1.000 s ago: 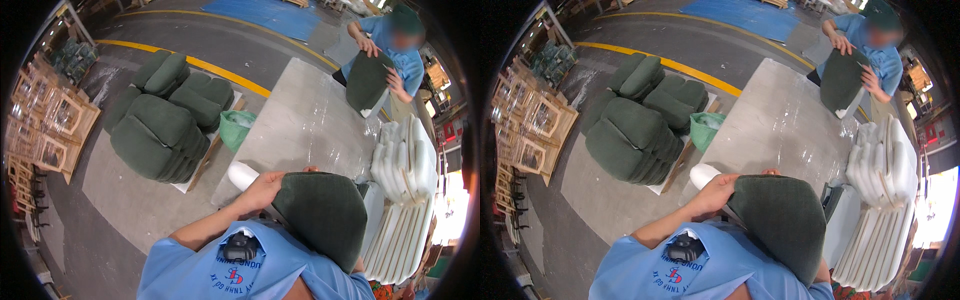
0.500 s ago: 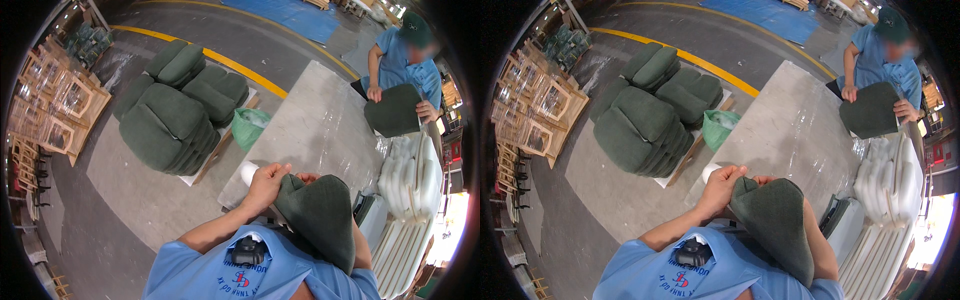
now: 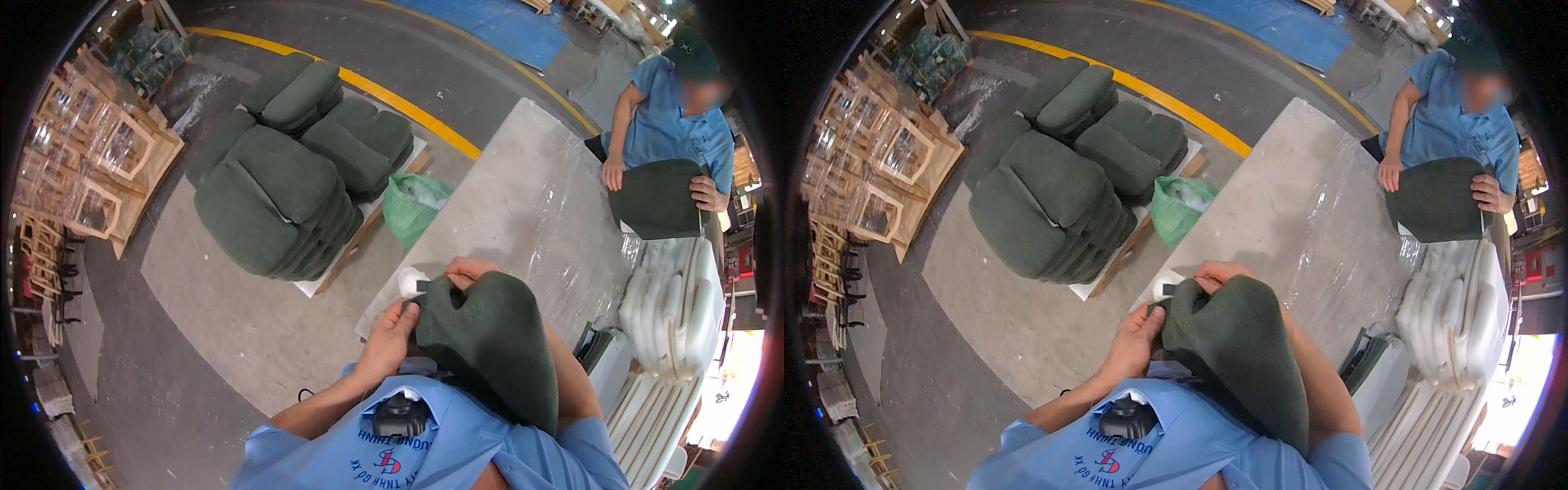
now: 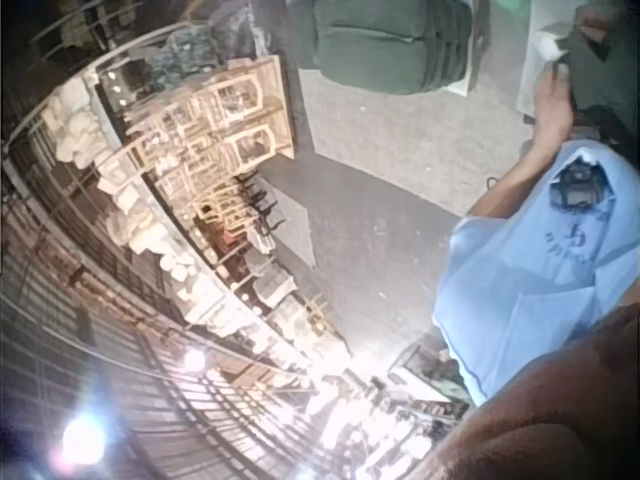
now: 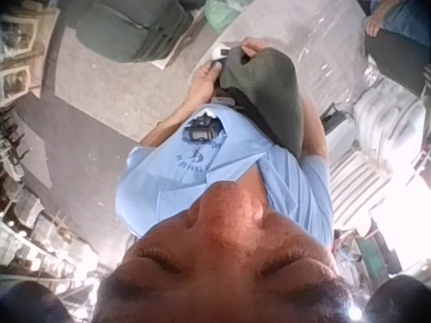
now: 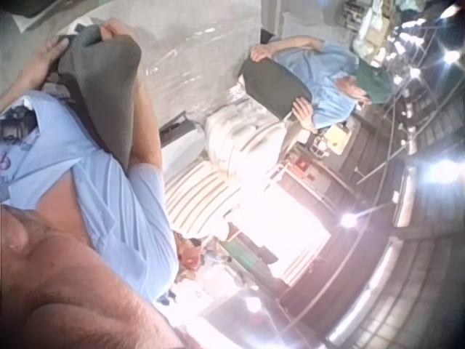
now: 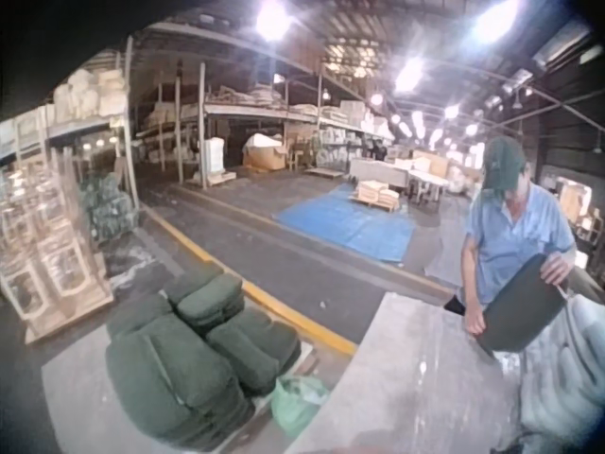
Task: The person inserts white foam inserts into green fabric covers, aligns the edges, and secures the openings by hand. The person repeats this process for multiple cushion covers, stacking the finished items on a nearby pallet.
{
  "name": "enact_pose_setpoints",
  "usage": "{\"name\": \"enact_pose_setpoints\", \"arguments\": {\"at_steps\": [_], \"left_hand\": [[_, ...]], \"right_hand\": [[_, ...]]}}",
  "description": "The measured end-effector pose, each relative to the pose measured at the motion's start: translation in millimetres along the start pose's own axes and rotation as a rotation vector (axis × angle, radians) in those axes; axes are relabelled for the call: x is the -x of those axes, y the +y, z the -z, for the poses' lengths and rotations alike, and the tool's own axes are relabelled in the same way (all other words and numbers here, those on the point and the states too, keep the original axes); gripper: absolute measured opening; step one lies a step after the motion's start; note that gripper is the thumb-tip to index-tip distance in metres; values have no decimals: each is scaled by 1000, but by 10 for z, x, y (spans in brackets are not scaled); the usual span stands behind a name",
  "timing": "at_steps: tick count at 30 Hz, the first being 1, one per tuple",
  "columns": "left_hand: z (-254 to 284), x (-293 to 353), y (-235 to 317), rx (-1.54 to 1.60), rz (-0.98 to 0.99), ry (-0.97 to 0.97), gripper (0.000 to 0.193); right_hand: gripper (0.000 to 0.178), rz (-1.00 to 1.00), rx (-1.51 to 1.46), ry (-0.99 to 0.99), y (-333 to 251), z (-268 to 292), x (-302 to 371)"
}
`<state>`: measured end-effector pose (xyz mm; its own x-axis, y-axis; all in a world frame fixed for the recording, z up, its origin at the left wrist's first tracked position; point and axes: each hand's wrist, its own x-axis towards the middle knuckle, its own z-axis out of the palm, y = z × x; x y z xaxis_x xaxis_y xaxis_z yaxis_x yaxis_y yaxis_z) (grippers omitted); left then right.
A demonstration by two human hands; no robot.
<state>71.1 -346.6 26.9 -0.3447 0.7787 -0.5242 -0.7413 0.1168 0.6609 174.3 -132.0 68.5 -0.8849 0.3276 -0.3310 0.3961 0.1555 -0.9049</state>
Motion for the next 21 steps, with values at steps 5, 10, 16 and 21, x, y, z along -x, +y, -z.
{"name": "enact_pose_setpoints", "arguments": {"at_steps": [5,10,16,21], "left_hand": [[288,-397,-219,-391,-264,277,27],[670,-816,-669,-523,-271,353,28],[833,-1080,-625,-623,0,273,24],[616,-1085,202,-814,37,-215,70]], "right_hand": [[21,-53,108,51,134,-184,-396],[12,-95,-207,-110,651,-209,-777],[17,-98,-268,-132,1286,-263,-1164],[19,-82,-96,40,1657,-138,-1011]]}}
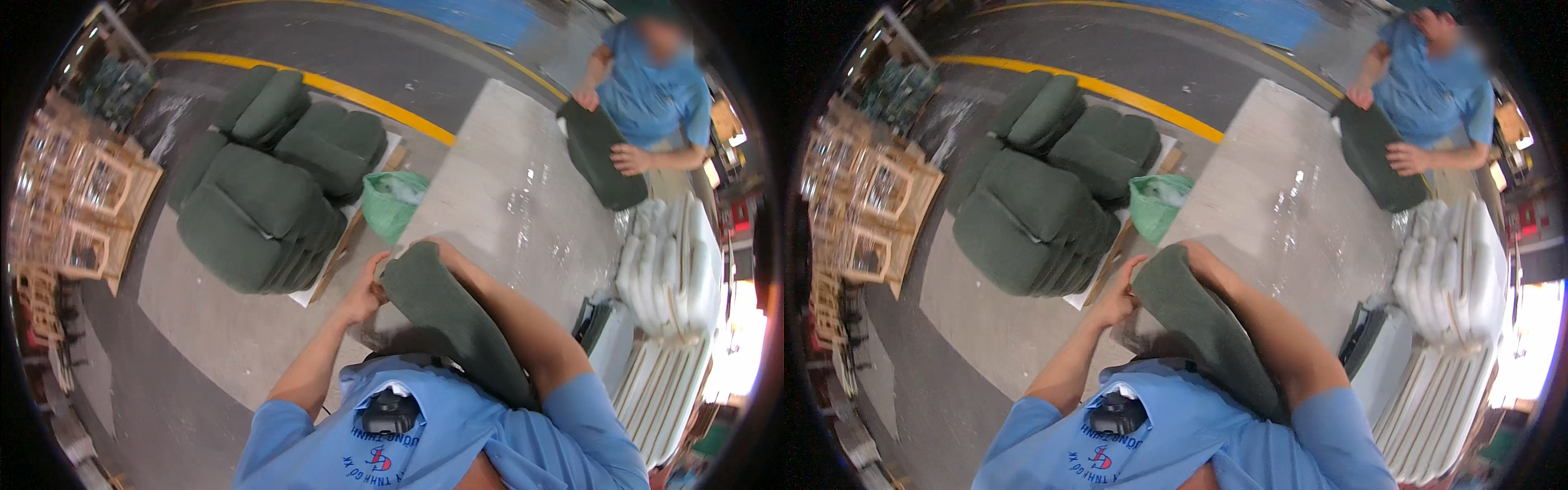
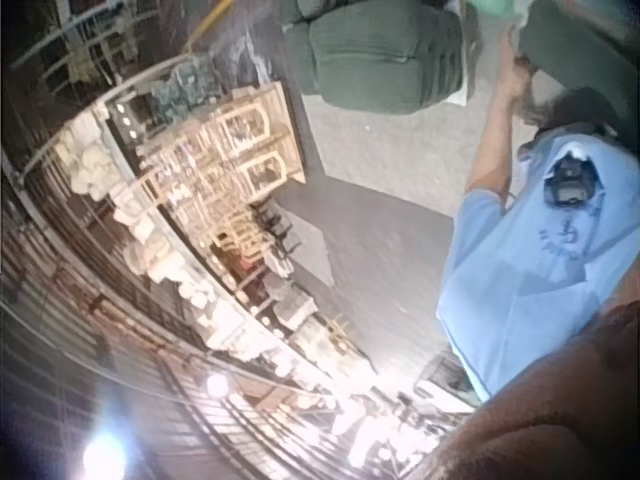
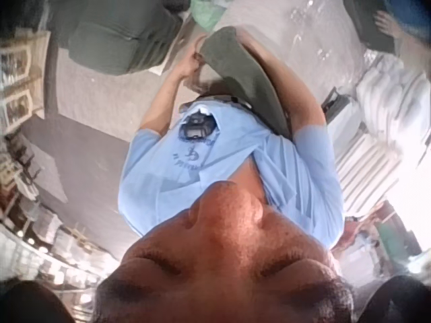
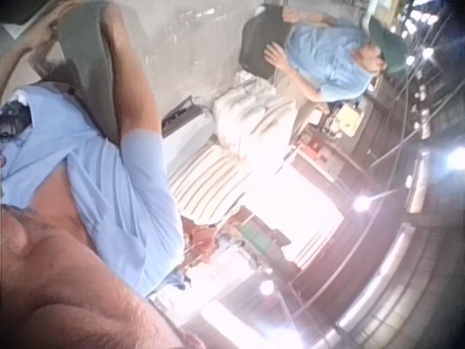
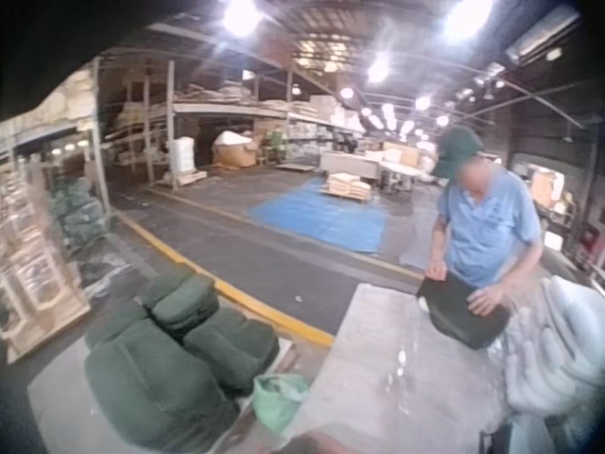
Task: The person inserts white foam inserts into green fabric covers, aligns the edges, and secures the openings by hand. The person repeats this process for multiple cushion covers, stacking the finished items on a nearby pallet.
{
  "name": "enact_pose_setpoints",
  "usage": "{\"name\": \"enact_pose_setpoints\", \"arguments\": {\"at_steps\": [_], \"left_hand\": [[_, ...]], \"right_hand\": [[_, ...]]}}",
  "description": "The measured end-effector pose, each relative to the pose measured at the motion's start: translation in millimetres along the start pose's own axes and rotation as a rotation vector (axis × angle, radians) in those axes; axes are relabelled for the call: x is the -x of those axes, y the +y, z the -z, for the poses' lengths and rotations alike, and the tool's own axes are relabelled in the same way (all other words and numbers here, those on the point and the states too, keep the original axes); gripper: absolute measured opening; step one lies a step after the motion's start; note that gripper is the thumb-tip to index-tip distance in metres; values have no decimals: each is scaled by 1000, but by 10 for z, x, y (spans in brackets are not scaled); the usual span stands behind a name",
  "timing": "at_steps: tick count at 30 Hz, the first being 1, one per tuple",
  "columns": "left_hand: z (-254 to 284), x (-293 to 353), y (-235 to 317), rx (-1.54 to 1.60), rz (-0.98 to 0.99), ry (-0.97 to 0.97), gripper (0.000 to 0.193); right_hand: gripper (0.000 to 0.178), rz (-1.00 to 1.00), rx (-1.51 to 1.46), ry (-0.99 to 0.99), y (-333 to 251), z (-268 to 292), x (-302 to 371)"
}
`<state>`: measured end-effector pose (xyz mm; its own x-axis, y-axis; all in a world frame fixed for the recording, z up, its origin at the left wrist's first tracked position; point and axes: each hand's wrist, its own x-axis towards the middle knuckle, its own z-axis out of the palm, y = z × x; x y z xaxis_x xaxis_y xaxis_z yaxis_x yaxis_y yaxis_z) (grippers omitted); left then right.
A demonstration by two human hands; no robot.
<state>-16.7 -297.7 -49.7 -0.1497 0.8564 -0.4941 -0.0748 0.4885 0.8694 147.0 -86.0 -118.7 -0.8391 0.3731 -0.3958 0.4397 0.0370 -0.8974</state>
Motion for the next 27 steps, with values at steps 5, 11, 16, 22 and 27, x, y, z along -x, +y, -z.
{"name": "enact_pose_setpoints", "arguments": {"at_steps": [5,11,16,22,27], "left_hand": [[425,-177,-6,-314,-150,-281,75],[431,-511,-113,-525,-151,-400,53],[421,-652,-36,-691,-158,-504,44],[250,-709,216,-849,-196,-552,41],[214,-570,211,-912,-177,-511,38]], "right_hand": [[27,-4,637,24,-1132,507,975],[54,-329,14,129,-1402,1001,3641],[69,-305,-67,429,-1194,121,4740],[29,-147,-27,940,-875,-587,4396],[20,104,113,1036,-1156,-529,4508]]}}
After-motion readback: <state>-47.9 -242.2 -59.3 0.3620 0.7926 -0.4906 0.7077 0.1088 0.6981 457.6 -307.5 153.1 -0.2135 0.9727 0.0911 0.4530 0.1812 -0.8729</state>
